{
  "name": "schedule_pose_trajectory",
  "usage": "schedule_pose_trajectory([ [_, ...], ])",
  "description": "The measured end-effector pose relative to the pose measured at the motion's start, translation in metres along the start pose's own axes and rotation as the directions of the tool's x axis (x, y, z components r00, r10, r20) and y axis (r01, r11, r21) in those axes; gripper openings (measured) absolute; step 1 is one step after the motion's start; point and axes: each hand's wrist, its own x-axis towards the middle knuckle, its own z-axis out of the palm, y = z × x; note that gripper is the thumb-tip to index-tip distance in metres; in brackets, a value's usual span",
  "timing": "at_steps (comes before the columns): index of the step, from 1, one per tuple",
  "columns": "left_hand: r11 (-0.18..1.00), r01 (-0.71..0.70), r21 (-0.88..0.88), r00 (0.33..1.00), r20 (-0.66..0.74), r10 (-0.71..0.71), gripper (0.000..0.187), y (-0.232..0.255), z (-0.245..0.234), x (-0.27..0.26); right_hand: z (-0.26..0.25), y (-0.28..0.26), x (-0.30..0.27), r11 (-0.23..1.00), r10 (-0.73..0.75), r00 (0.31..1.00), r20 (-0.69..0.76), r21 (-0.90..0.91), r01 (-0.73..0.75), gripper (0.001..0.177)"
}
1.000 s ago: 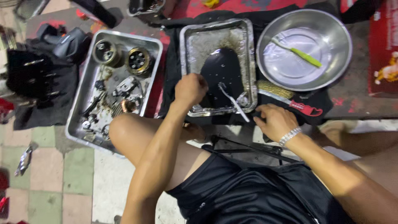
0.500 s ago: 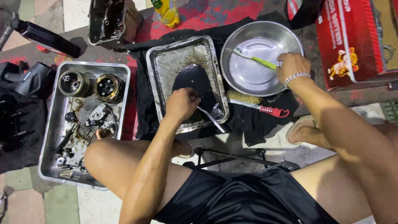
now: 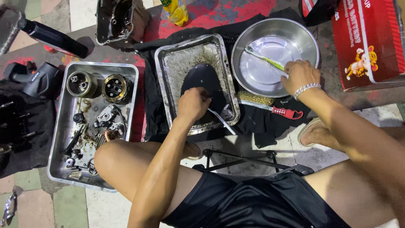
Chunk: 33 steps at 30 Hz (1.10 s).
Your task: The person pours dark liquid from a metal bowl into a tray, wipes the bowl with a cloth, then pours a clear liquid into the bowl. They use a toothbrush to scrub small metal springs and parts in the bowl.
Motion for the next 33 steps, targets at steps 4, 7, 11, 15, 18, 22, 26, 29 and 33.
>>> schedule_pose_trajectory([
  [4, 0.991, -0.052, -0.123, 0.988, -0.149, 0.033, 0.018, 0.004, 0.01, 0.043, -0.015, -0.042, -0.033, 0.97, -0.244, 0.946, 0.213, 0.065, 0.235, 0.042],
  [7, 0.964, -0.264, -0.019, 0.905, -0.35, 0.241, 0.017, 0.018, 0.029, 0.115, -0.015, -0.055, -0.039, 0.961, -0.244, 0.947, 0.207, -0.082, 0.265, 0.023],
  [11, 0.882, -0.333, 0.335, 0.839, -0.321, 0.439, 0.033, 0.031, 0.061, 0.22, -0.028, -0.041, -0.044, 0.967, -0.243, 0.941, 0.236, -0.022, 0.255, 0.028],
  [15, 0.809, -0.427, 0.405, 0.874, -0.044, 0.483, 0.05, 0.033, 0.087, 0.278, -0.047, -0.024, -0.021, 0.981, -0.075, 0.952, 0.297, 0.191, 0.018, 0.036],
  [18, 0.758, -0.476, 0.447, 0.854, 0.027, 0.52, 0.05, 0.038, 0.099, 0.291, -0.039, -0.01, 0.003, 0.981, -0.06, 0.994, 0.093, 0.191, 0.042, 0.037],
  [22, 0.81, -0.433, 0.395, 0.896, 0.089, 0.435, 0.051, 0.043, 0.087, 0.3, -0.01, 0.009, 0.027, 0.993, -0.058, 0.998, -0.035, 0.105, 0.061, 0.044],
  [26, 0.856, -0.408, 0.319, 0.909, 0.054, 0.413, 0.047, 0.048, 0.089, 0.302, 0.009, 0.025, 0.033, 0.993, -0.041, 0.997, -0.07, 0.103, 0.048, 0.047],
  [29, 0.885, -0.369, 0.282, 0.92, -0.025, 0.391, 0.044, 0.049, 0.096, 0.301, 0.014, 0.04, 0.033, 0.983, -0.161, 0.968, -0.193, 0.058, 0.175, 0.052],
  [33, 0.944, -0.3, 0.135, 0.93, -0.181, 0.321, 0.041, 0.056, 0.086, 0.287, 0.016, 0.058, 0.051, 0.977, -0.206, 0.974, -0.095, 0.032, 0.21, 0.04],
])
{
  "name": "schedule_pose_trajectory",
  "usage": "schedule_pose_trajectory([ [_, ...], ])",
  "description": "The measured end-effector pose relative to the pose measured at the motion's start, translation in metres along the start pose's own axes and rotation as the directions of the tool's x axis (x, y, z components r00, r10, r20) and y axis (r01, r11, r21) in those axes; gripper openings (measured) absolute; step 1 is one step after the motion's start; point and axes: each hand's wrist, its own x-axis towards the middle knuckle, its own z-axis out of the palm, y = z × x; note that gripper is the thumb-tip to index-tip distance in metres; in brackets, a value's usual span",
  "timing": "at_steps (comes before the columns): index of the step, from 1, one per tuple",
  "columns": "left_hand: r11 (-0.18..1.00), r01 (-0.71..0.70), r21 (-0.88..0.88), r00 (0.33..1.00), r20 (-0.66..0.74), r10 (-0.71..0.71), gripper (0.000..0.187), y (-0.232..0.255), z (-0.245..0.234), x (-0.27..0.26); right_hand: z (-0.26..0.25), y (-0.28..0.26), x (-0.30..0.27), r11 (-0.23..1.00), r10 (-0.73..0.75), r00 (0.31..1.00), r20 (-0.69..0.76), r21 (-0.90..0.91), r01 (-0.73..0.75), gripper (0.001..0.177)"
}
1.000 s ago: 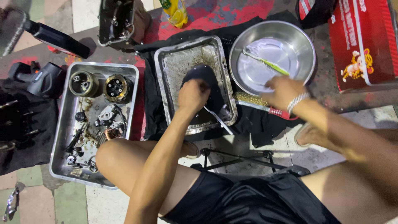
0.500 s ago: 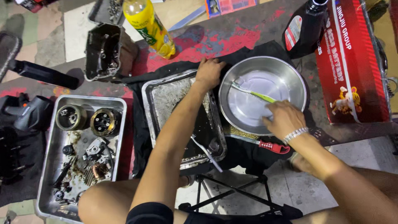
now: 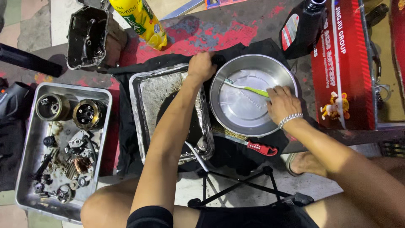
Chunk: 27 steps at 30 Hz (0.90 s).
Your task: The person pours dark liquid from a metal bowl into a tray, wipes the bowl with a cloth, then pours a clear liquid into the bowl. They use a toothbrush to scrub small metal springs and parts in the bowl.
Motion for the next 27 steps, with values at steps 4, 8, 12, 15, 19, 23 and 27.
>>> schedule_pose_trajectory([
  [4, 0.966, 0.079, -0.245, 0.976, -0.178, -0.124, 0.035, 0.037, -0.037, -0.024, -0.001, 0.015, 0.002, 0.996, 0.03, 0.982, 0.185, -0.093, -0.012, 0.021],
  [8, 0.945, 0.16, -0.284, 0.985, -0.011, -0.17, 0.038, 0.081, -0.046, -0.059, -0.018, 0.01, 0.0, 0.989, 0.09, 0.97, 0.224, -0.132, -0.062, 0.02],
  [12, 0.983, 0.177, -0.041, 0.974, -0.139, -0.181, 0.033, 0.085, -0.025, -0.092, -0.057, 0.01, -0.013, 0.977, 0.203, 0.912, 0.357, -0.132, -0.166, 0.028],
  [15, 0.962, 0.238, 0.133, 0.957, -0.199, -0.209, 0.018, 0.073, 0.0, -0.101, -0.075, 0.017, -0.014, 0.974, 0.223, 0.898, 0.38, -0.121, -0.191, 0.028],
  [19, 0.937, 0.305, 0.172, 0.95, -0.118, -0.288, 0.016, 0.073, 0.009, -0.116, -0.075, 0.024, -0.018, 0.959, 0.272, 0.868, 0.415, -0.046, -0.279, 0.032],
  [23, 0.889, 0.396, 0.229, 0.898, 0.106, -0.427, 0.031, 0.095, -0.018, -0.145, -0.067, 0.02, -0.015, 0.97, 0.212, 0.833, 0.512, -0.004, -0.244, 0.032],
  [27, 0.934, 0.261, 0.242, 0.964, -0.015, -0.266, 0.025, 0.106, -0.023, -0.143, -0.062, 0.012, -0.008, 0.983, 0.174, 0.827, 0.535, -0.041, -0.181, 0.031],
])
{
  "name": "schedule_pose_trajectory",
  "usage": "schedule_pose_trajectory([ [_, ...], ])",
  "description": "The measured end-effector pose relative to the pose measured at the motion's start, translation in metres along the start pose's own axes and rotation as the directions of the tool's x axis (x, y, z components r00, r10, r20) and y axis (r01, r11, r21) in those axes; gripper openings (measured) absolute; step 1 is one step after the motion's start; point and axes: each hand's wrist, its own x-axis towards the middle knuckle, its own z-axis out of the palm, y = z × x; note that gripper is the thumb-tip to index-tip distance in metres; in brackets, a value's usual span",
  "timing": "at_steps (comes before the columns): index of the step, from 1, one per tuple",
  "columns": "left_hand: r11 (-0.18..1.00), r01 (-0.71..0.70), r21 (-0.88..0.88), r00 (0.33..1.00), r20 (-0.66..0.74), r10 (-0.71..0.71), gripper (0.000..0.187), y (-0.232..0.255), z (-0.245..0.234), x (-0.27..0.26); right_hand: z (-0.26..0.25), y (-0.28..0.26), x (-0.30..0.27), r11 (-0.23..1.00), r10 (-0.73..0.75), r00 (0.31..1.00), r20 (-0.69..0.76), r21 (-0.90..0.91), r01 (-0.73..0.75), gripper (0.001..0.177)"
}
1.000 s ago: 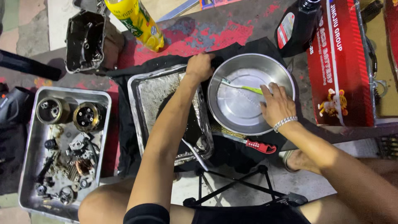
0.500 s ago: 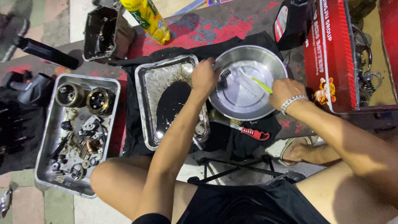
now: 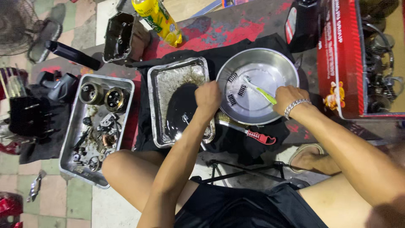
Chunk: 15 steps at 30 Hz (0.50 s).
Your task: The person pours dark liquid from a metal bowl into a tray, wipes the bowl with a cloth, then pours a clear liquid into the bowl. They use a toothbrush to scrub small metal springs and parts in the bowl.
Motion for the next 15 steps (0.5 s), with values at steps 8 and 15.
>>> schedule_pose_trajectory([
  [8, 0.939, -0.335, 0.081, 0.893, -0.292, 0.344, 0.014, 0.023, 0.05, 0.05, 0.002, 0.003, 0.019, 0.998, -0.041, 0.996, -0.08, -0.045, 0.038, 0.027],
  [15, 0.949, -0.295, 0.109, 0.956, 0.043, 0.292, 0.013, 0.023, 0.05, 0.034, 0.01, 0.01, 0.028, 0.998, -0.055, 0.998, -0.02, -0.006, 0.055, 0.025],
])
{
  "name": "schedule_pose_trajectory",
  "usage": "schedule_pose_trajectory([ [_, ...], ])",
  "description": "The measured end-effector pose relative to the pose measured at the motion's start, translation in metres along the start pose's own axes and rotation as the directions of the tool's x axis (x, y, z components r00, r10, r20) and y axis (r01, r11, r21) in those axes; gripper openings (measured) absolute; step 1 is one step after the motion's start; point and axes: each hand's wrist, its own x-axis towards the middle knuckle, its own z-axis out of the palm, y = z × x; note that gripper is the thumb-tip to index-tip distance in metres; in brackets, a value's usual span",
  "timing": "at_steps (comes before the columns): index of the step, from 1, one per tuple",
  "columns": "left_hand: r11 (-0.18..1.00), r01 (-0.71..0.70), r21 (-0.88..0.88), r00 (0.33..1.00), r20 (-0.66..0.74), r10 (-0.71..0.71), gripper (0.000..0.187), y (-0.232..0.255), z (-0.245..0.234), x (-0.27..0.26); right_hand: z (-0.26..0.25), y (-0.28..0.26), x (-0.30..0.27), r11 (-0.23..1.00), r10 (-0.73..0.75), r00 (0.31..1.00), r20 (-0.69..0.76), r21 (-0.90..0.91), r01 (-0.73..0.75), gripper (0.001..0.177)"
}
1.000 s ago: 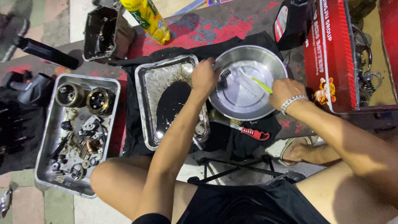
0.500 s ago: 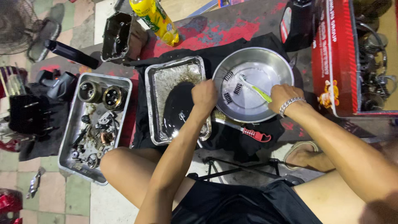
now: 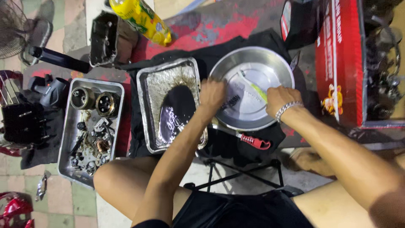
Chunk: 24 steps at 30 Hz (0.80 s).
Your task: The person pours dark liquid from a metal bowl into a tray, wipes the bowl with a cloth, then pours a clear liquid into the bowl. They use a toothbrush to scrub small metal springs and parts in the bowl.
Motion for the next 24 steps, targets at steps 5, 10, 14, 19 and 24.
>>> schedule_pose_trajectory([
  [5, 0.993, -0.107, -0.056, 0.992, 0.067, 0.111, 0.031, -0.011, -0.034, 0.005, 0.001, 0.002, 0.003, 1.0, 0.009, 1.0, 0.014, 0.009, -0.009, 0.025],
  [10, 0.962, -0.196, -0.192, 0.981, -0.052, 0.189, 0.034, -0.016, -0.031, 0.006, -0.004, 0.0, 0.002, 1.0, 0.01, 0.999, 0.053, -0.013, -0.01, 0.028],
  [14, 0.995, -0.091, -0.045, 0.989, -0.124, 0.085, 0.029, -0.023, -0.017, 0.008, -0.007, -0.003, 0.0, 1.0, 0.003, 0.997, 0.073, -0.006, -0.003, 0.027],
  [19, 0.979, -0.154, -0.135, 0.987, -0.067, 0.146, 0.044, -0.022, -0.013, 0.005, -0.005, -0.003, -0.001, 1.0, -0.002, 0.998, 0.055, 0.005, 0.001, 0.028],
  [24, 0.94, -0.288, -0.182, 0.954, 0.036, 0.299, 0.059, -0.021, -0.023, 0.006, -0.003, 0.0, 0.003, 1.0, -0.018, 0.999, 0.026, -0.025, 0.019, 0.027],
])
